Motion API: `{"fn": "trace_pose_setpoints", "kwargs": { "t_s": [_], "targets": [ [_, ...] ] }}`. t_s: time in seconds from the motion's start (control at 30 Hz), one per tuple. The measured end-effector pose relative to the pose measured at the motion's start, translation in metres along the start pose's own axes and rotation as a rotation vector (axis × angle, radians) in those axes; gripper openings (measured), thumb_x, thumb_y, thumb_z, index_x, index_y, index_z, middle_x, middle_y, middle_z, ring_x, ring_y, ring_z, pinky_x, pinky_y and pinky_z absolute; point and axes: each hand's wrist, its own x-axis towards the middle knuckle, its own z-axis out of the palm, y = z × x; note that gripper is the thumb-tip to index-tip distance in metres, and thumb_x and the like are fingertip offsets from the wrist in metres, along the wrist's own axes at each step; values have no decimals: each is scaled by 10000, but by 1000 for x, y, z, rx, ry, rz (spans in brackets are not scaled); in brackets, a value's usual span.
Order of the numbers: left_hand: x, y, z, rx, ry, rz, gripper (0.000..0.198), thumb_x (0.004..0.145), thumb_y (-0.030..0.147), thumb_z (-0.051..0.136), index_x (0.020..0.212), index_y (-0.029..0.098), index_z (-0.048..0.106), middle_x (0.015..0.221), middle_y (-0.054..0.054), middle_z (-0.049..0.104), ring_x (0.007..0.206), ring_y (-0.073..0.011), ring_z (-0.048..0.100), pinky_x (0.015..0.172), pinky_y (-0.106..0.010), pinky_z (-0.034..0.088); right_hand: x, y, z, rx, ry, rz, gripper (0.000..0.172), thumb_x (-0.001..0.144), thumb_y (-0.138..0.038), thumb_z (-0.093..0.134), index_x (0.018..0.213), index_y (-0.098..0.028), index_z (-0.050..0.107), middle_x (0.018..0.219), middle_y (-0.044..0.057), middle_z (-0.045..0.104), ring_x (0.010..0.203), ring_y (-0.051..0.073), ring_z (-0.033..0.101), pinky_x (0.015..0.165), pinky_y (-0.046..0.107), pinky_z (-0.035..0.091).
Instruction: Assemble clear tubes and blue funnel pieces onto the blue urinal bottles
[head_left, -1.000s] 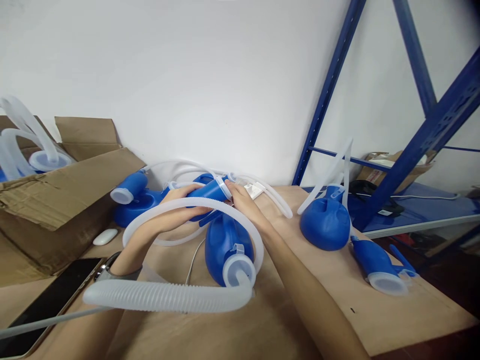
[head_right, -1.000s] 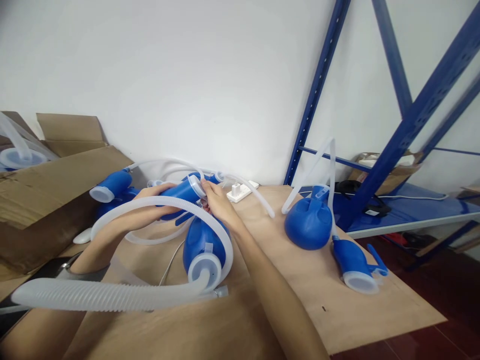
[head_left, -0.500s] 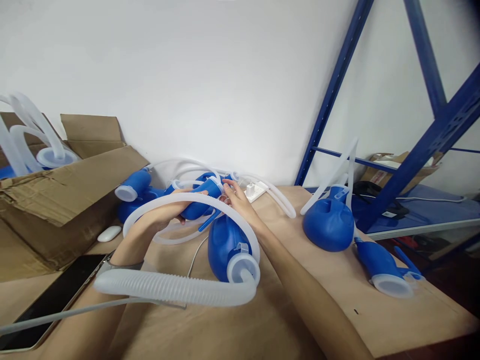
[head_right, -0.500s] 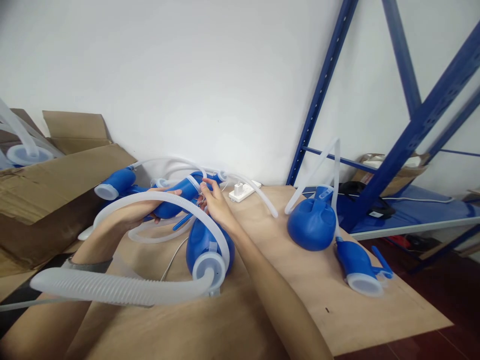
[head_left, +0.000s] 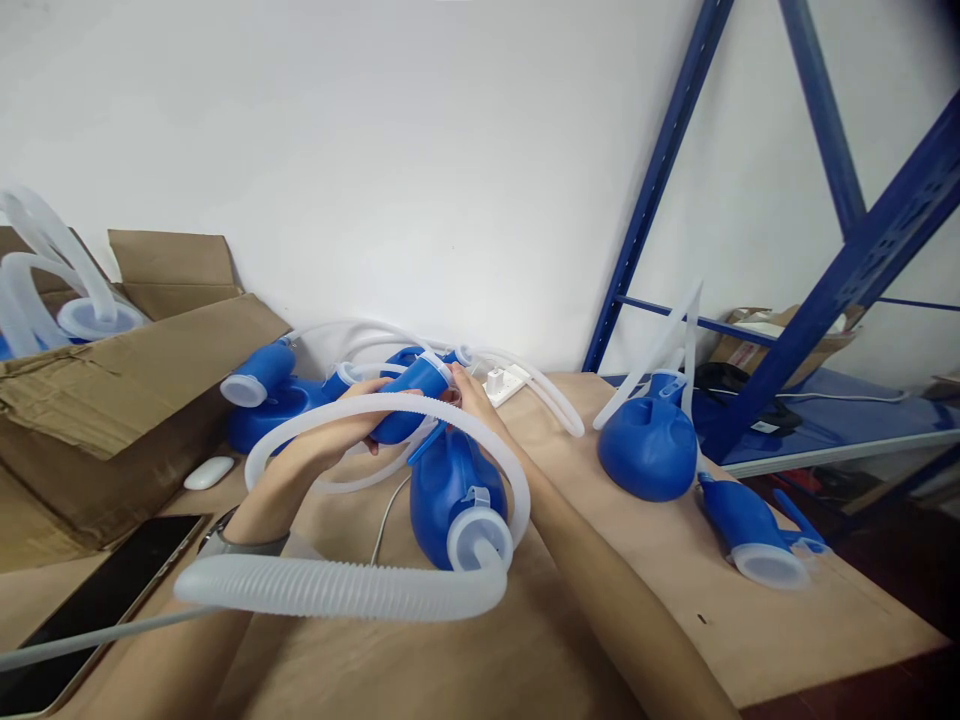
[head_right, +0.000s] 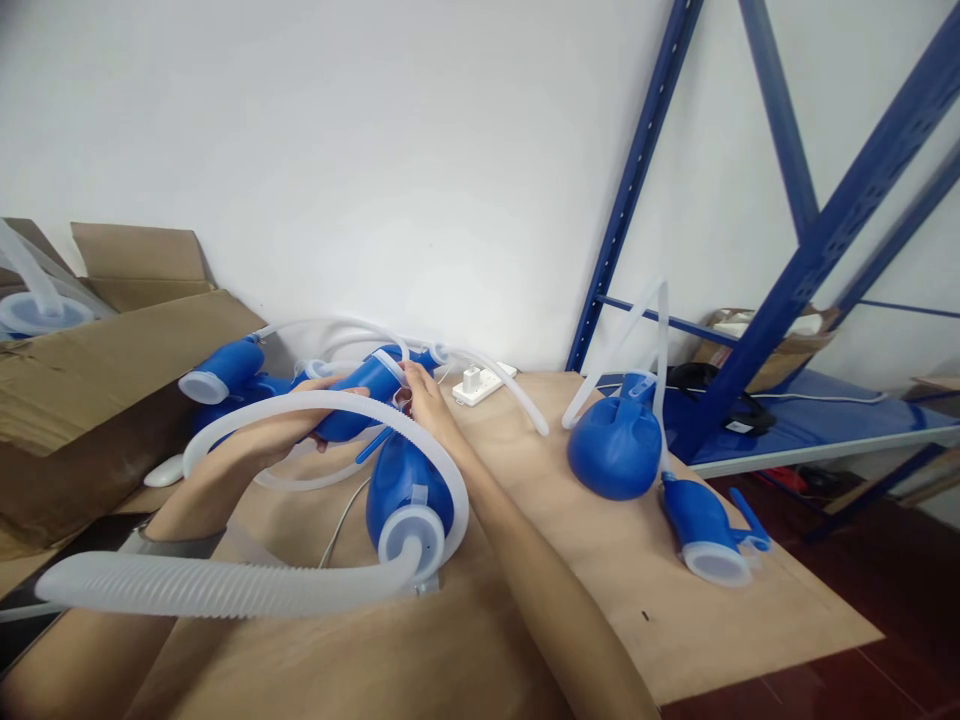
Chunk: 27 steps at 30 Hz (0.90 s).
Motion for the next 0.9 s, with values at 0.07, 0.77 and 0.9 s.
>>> {"fn": "trace_pose_setpoints", "kwargs": {
  "t_s": [0.07, 0.77, 0.9],
  "targets": [
    [-3, 5, -4, 21, -62, -27, 556, 793, 624, 737, 1172, 217, 747, 935, -76, 762, 697, -236, 702, 411, -271, 494, -1, -12, -6, -18, -21, 66, 648, 873, -798, 537, 1157, -235, 689, 926, 35, 629, 743, 166, 598, 575, 266, 460],
    [-24, 33, 4, 142, -169, 122, 385, 788, 588, 761, 1020, 282, 792, 930, -33, 779, 615, -200, 667, 464, -274, 504, -20, -39, 5, 109, 64, -284, 311, 837, -408, 615, 603, -229, 516, 716, 11, 507, 776, 186, 541, 809, 318, 474],
    [-26, 38, 4, 98, -183, 137, 340, 806, 586, 733, 864, 254, 778, 944, -57, 782, 709, -232, 701, 473, -277, 499, -19, -37, 6, 100, 118, -273, 259, 798, -389, 649, 618, -228, 554, 727, 8, 541, 759, 182, 531, 820, 327, 490]
  ]
}}
